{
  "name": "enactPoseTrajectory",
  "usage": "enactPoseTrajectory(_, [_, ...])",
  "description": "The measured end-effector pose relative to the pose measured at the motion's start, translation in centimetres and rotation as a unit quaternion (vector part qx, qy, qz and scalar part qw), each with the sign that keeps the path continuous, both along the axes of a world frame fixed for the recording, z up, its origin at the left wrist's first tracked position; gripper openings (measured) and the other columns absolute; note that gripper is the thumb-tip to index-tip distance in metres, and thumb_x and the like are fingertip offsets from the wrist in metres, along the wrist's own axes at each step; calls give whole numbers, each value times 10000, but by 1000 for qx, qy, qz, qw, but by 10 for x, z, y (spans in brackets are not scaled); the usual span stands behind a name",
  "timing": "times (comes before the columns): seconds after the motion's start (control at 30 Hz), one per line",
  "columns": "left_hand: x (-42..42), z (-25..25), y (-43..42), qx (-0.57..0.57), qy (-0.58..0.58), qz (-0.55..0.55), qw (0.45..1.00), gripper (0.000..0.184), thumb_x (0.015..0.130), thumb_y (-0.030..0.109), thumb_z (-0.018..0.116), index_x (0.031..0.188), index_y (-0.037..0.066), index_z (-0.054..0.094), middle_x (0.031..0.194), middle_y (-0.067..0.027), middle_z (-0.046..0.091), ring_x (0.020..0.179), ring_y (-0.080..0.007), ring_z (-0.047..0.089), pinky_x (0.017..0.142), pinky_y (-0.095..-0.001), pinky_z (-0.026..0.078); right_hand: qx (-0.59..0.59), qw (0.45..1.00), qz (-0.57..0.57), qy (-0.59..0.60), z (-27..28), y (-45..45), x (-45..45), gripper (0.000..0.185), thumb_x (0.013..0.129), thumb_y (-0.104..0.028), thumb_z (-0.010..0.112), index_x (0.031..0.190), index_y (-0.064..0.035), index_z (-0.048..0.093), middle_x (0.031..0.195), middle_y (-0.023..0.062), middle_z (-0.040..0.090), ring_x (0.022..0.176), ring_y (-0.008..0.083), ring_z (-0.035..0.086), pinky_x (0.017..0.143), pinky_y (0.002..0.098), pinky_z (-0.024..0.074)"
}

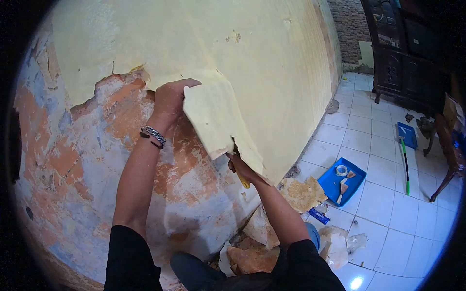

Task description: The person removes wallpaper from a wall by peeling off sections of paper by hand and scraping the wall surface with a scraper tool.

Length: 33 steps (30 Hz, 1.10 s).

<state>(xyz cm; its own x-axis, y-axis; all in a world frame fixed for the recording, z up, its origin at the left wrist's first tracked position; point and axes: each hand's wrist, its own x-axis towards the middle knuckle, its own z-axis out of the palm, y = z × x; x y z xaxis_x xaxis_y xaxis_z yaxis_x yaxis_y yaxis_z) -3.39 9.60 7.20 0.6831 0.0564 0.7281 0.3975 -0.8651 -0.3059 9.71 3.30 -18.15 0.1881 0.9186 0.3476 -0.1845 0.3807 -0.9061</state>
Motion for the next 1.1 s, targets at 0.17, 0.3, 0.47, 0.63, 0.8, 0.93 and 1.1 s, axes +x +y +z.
enactPoseTrajectory(0.17, [10, 37, 1, 34, -77, 21, 996, 187, 808, 151, 642, 981, 208, 687, 823, -118, 687, 796, -325, 675, 663, -435, 542, 43, 994, -73, -67, 6, 22, 14, 410, 981, -298, 507, 1331, -88, 466, 867, 16, 589, 642, 107, 539, 559, 258, 473])
enactPoseTrajectory(0.3, [30, 69, -5, 83, -105, 48, 990, 122, 836, 196, 644, 935, 155, 703, 798, -131, 688, 776, -345, 671, 687, -451, 541, 186, 973, 39, 132, 8, 58, 41, 535, 989, -381, 486, 1445, -116, 396, 1295, 57, 580, 1090, 165, 607, 892, 311, 522])
enactPoseTrajectory(0.47, [37, 76, 9, 55, -149, 60, 985, 162, 870, 199, 608, 977, 115, 696, 870, -154, 687, 827, -362, 654, 703, -431, 534, 98, 993, -67, 22, 38, 36, 56, 535, 1002, -197, 439, 1515, -244, 292, 671, -34, 437, 477, 50, 369, 425, 232, 379])
enactPoseTrajectory(0.63, [27, 73, 11, 74, -187, 15, 979, 191, 897, 273, 591, 931, 130, 713, 847, -172, 688, 801, -362, 666, 710, -445, 546, 182, 973, 100, 101, 26, 65, 83, 526, 1010, -221, 445, 1514, -214, 296, 840, 23, 579, 627, 100, 546, 582, 268, 502])
enactPoseTrajectory(0.8, [26, 99, 90, -17, -235, -147, 961, 223, 888, 249, 574, 942, 70, 696, 893, -193, 687, 847, -386, 656, 742, -435, 544, 118, 983, -138, 29, 42, 36, 37, 539, 848, -234, 696, 1315, -21, 530, 1260, 143, 602, 1095, 257, 602, 934, 398, 493])
enactPoseTrajectory(0.93, [0, 92, 79, 154, -187, -228, 943, 284, 892, 256, 597, 1063, 33, 642, 1007, -140, 694, 962, -282, 665, 819, -382, 535, 135, 982, -130, -28, 56, 44, 45, 493, 879, -239, 651, 1289, 7, 534, 1228, 165, 619, 1082, 276, 618, 940, 388, 491])
enactPoseTrajectory(1.1, [-11, 110, 96, 69, -210, -249, 943, 297, 899, 246, 594, 1102, 32, 622, 1050, -145, 674, 999, -277, 646, 852, -377, 517, 19, 929, -249, -275, 97, 18, 41, 407, 983, -227, 500, 1316, 7, 501, 990, 97, 664, 894, 156, 611, 793, 314, 493])
